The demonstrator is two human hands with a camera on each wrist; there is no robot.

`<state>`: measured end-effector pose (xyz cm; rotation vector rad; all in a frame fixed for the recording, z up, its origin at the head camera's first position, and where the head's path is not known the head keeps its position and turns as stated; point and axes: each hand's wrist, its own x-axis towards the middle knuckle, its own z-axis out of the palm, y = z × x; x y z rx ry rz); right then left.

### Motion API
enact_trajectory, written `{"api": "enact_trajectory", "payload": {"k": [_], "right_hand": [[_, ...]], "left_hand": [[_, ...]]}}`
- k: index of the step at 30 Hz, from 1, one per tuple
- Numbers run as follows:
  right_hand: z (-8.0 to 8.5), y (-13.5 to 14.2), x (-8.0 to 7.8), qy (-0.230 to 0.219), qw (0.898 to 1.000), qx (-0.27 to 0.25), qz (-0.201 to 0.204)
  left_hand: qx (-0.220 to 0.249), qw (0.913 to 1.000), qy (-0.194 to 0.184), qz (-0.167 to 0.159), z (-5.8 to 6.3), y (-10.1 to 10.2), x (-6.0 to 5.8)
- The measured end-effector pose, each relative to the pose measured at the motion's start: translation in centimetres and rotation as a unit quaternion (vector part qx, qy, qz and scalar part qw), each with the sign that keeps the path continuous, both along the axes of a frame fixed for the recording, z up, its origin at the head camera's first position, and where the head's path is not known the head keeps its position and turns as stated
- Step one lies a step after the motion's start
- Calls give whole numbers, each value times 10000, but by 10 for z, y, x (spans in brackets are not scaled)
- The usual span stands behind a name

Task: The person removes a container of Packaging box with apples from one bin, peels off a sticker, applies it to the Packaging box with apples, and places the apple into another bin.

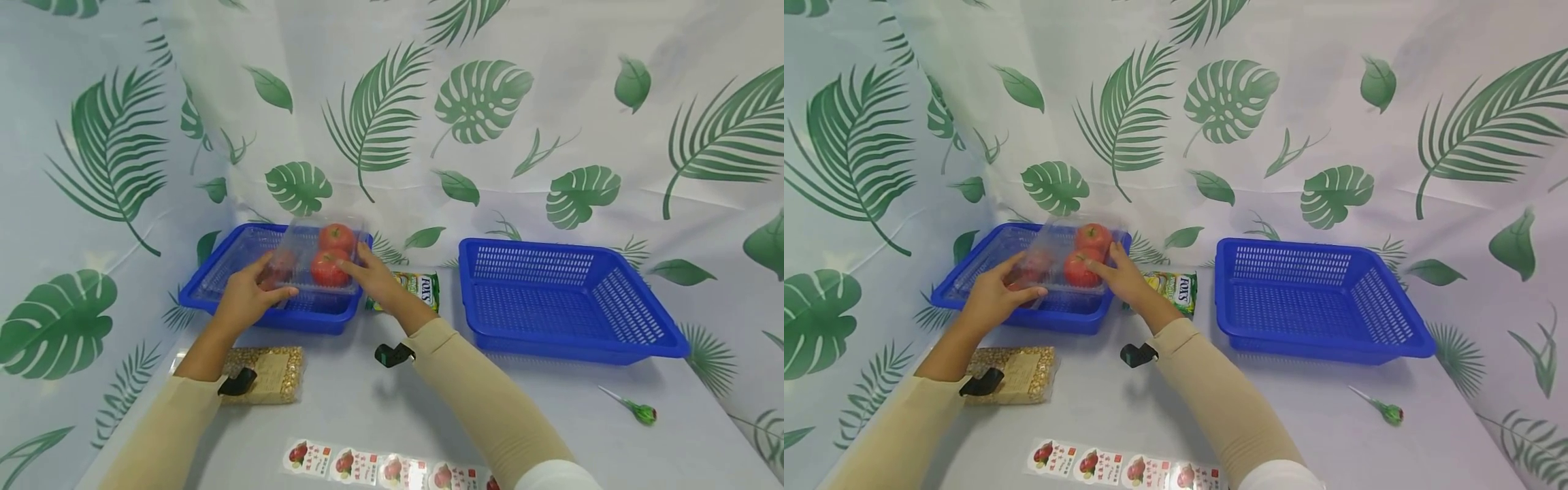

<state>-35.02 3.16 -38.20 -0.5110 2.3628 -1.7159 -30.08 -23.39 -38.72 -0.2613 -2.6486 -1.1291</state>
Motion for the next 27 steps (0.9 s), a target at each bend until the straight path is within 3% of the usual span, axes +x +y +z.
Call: {"api": "enact_trajectory", "payload": {"k": [7, 12, 16, 18, 21, 23, 27], "right_hand": [[10, -2, 8, 129, 9978, -648, -9], [15, 2, 14, -22, 9964, -804, -254], [17, 11, 18, -92, 9923, -1198, -292], [19, 12, 22, -128, 9890, -1444, -280], [20, 12, 28, -148, 9841, -1746, -307], [21, 11, 33, -170, 9812, -1889, -341], [25, 9, 44, -114, 9797, -1946, -471]], "left_hand": [[758, 9970, 151, -110, -2, 4, 3], [1667, 9848, -139, -475, -2, 9, 6], [2078, 9727, -372, -965, 0, 17, 8], [2529, 9582, -509, -1241, 1, 24, 12], [3441, 9264, -580, -1415, 3, 37, 18], [4016, 9069, -532, -1161, 5, 46, 22], [4691, 8814, -516, -204, 12, 60, 26]]}}
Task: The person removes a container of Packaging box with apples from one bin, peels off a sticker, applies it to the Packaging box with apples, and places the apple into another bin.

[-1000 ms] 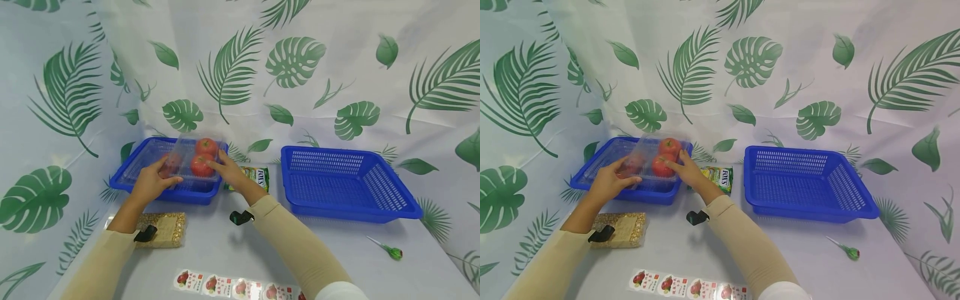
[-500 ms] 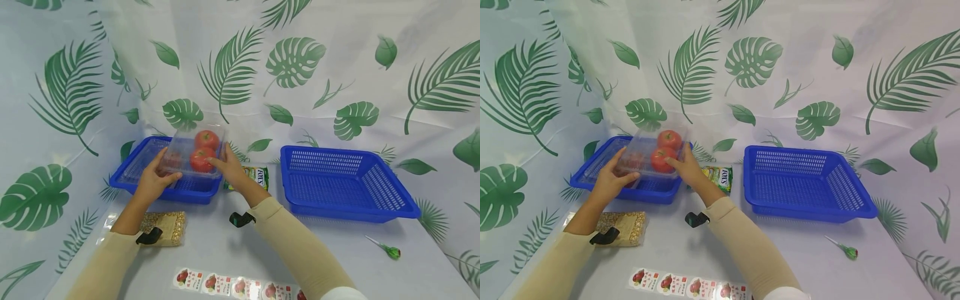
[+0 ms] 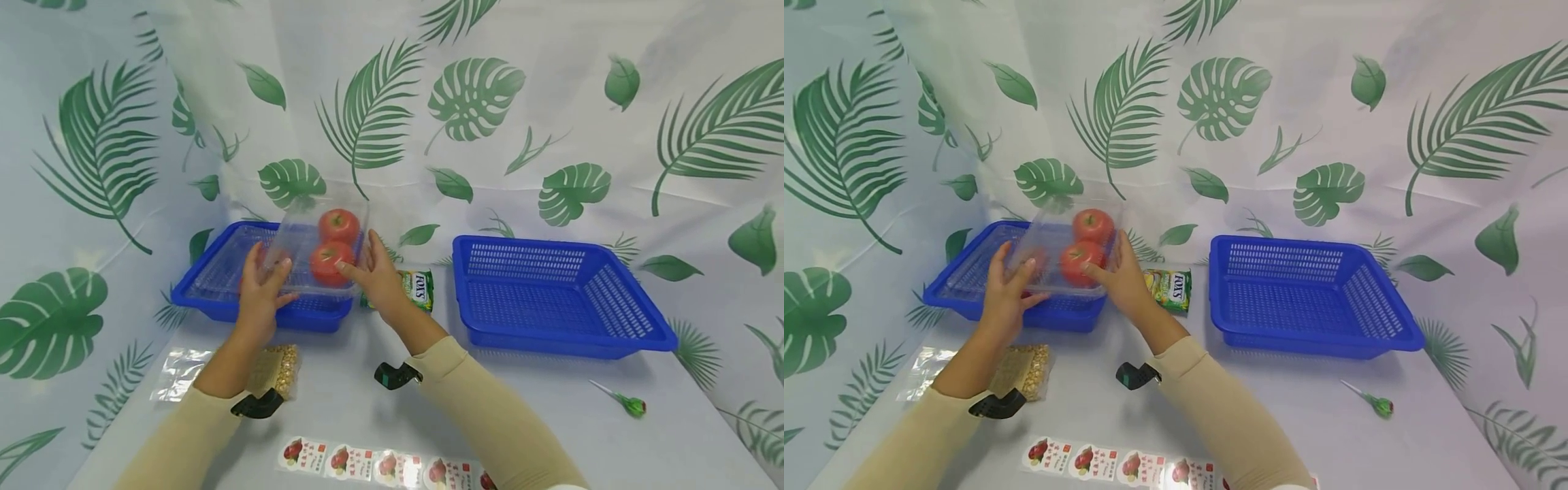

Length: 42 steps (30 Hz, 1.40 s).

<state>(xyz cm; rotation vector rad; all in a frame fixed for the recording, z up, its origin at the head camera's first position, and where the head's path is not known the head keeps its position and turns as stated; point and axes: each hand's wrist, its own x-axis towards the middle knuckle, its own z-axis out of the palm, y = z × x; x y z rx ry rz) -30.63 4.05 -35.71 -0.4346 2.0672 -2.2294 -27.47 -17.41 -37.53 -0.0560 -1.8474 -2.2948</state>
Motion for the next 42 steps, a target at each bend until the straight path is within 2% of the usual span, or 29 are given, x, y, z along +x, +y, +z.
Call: {"api": "enact_trajectory", "payload": {"k": [2, 4, 9, 12, 17, 20, 25, 28, 33, 37, 42], "right_hand": [[1, -1, 4, 14, 9999, 1, -103], [2, -2, 7, 31, 9997, -63, -224], [9, -1, 10, 100, 9975, -334, -613], [13, 2, 7, -114, 9947, -594, -836], [17, 13, -6, -707, 9857, -1319, -777], [17, 23, -13, -979, 9839, -1381, -574], [20, 42, -17, -1103, 9897, -884, -237], [23, 52, -17, -1082, 9937, -298, -53], [27, 65, -16, -1206, 9908, 521, 318], [26, 75, -5, -1451, 9843, 877, 492], [20, 90, 17, -1562, 9801, 1079, 580]], "left_hand": [[245, 9989, -252, 309, 3, 3, 1], [494, 9968, -422, 466, 5, 4, 1], [1049, 9916, -568, 499, 5, 2, 3], [1235, 9894, -569, 518, 3, 0, 5], [1187, 9919, -377, 262, 2, -8, 11], [980, 9948, -266, 18, 3, -12, 16], [604, 9979, -165, -145, 5, -15, 23], [559, 9982, -16, -225, 6, -18, 26], [413, 9980, 273, -406, 6, -26, 31], [287, 9974, 403, -520, 2, -30, 34], [352, 9950, 556, -752, -5, -30, 36]]}}
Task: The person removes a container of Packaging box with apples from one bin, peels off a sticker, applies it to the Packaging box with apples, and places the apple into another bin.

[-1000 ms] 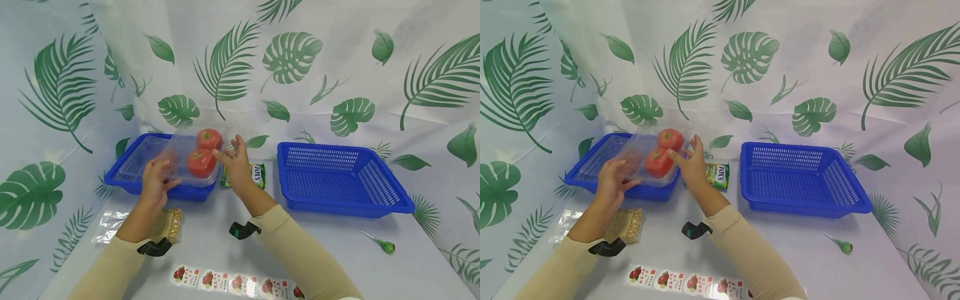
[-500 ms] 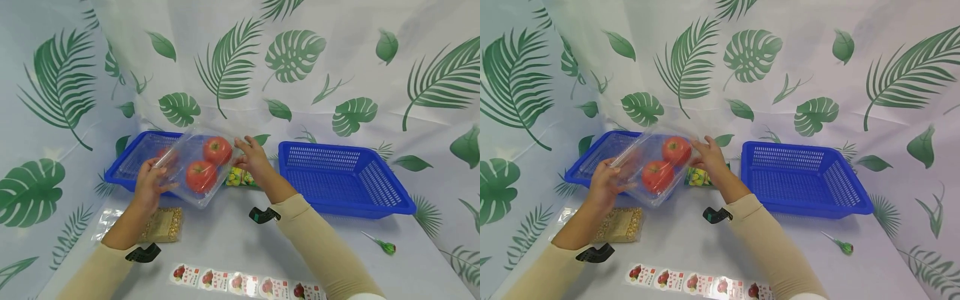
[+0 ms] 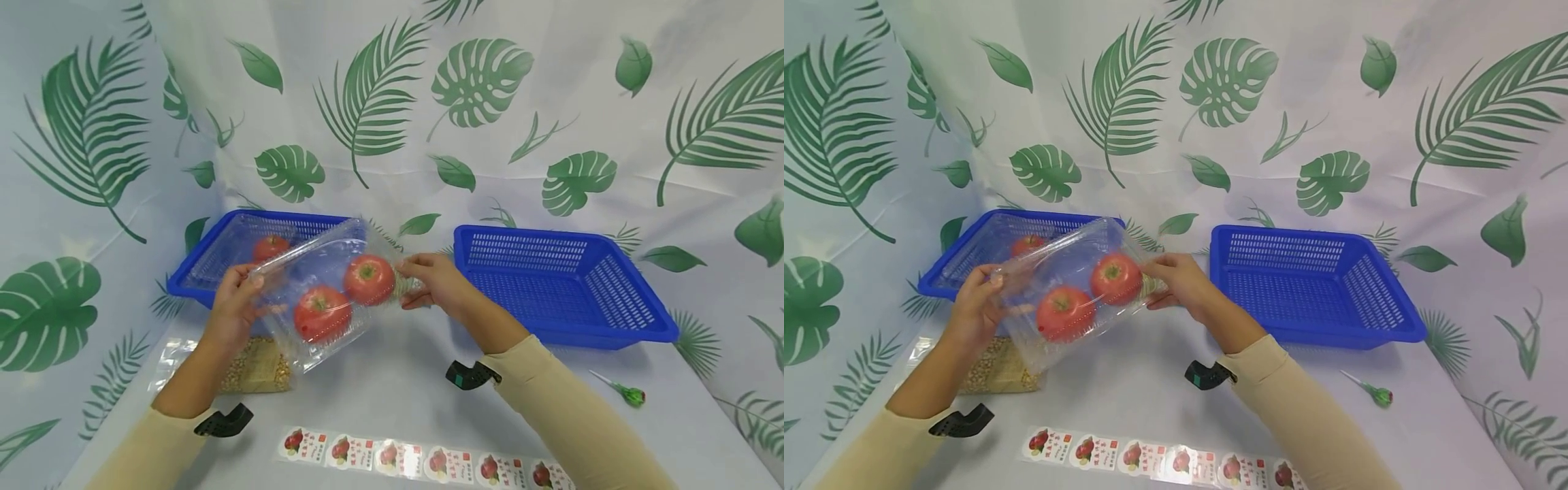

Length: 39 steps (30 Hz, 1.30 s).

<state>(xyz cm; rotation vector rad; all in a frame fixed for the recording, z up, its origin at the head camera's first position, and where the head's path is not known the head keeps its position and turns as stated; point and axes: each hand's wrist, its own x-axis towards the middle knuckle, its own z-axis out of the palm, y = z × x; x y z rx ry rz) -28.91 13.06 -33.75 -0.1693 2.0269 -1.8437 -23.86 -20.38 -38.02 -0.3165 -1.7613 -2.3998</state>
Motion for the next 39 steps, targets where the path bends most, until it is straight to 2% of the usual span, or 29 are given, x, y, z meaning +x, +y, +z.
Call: {"api": "enact_trajectory", "payload": {"k": [7, 13, 24, 32, 39], "right_hand": [[-8, 19, 28, -98, 9999, 35, 122], [-17, 36, 48, -6, 9995, -98, 305], [-30, 62, 82, -53, 9974, -538, 478], [-38, 74, 101, -94, 9933, -895, 725], [-52, 83, 117, -191, 9858, -1354, 969]], "left_hand": [[-272, 9985, 191, -434, -4, 5, 3], [-432, 9956, 101, -824, -6, 9, 5], [-714, 9895, -124, -1249, -12, 25, 4], [-787, 9873, -409, -1318, -18, 37, 7], [-931, 9836, -715, -1371, -26, 47, 3]]}}
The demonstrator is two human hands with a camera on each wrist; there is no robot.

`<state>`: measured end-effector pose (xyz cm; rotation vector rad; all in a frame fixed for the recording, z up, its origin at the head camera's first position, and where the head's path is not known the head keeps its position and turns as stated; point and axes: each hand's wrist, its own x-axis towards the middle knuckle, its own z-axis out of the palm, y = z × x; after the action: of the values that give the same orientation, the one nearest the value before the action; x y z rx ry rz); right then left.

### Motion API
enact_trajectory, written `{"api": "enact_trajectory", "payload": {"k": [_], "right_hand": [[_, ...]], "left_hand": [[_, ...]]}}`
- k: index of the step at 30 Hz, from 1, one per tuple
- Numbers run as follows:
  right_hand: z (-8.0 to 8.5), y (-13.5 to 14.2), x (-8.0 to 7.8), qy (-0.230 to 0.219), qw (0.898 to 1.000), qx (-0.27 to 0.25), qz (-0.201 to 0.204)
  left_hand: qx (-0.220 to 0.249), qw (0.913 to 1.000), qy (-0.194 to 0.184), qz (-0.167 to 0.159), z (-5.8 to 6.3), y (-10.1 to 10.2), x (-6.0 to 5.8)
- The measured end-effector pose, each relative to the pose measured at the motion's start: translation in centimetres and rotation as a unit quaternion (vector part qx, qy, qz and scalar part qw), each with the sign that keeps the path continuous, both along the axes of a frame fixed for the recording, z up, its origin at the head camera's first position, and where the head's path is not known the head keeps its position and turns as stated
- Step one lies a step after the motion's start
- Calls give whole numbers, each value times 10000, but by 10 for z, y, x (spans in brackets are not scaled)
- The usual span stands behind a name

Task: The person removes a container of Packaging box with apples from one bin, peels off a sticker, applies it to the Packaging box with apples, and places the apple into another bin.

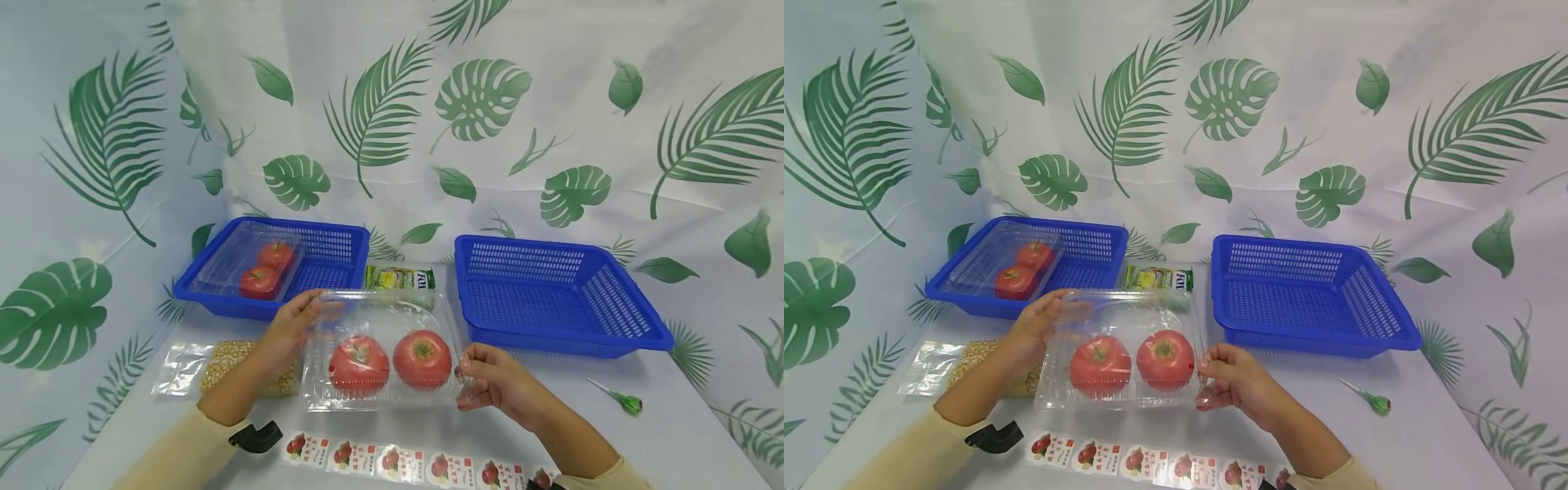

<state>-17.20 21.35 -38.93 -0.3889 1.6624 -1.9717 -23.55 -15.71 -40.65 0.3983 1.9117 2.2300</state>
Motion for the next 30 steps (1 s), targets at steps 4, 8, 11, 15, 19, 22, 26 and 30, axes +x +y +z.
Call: {"api": "enact_trajectory", "payload": {"k": [4, 8, 11, 15, 19, 22, 26, 30], "right_hand": [[-9, 3, 6, 10, 9998, -177, 123], [-17, 7, 9, -43, 9995, -208, 217], [-22, 11, 13, -163, 9993, -185, 294], [-30, 16, 18, -338, 9989, -139, 278], [-37, 20, 22, -442, 9988, -74, 205], [-41, 23, 24, -548, 9983, 41, 170], [-46, 26, 24, -678, 9974, 201, 107], [-48, 27, 24, -697, 9973, 234, 19]], "left_hand": [[-270, 9993, -232, 110, -7, 6, -2], [-478, 9977, -426, 201, -15, 11, -2], [-592, 9971, -465, 134, -22, 16, -1], [-552, 9973, -470, 72, -29, 23, 1], [-417, 9984, -371, 11, -34, 28, 2], [-398, 9987, -309, -116, -35, 32, 4], [-549, 9976, -368, -228, -38, 36, 5], [-914, 9945, -453, -249, -43, 39, 4]]}}
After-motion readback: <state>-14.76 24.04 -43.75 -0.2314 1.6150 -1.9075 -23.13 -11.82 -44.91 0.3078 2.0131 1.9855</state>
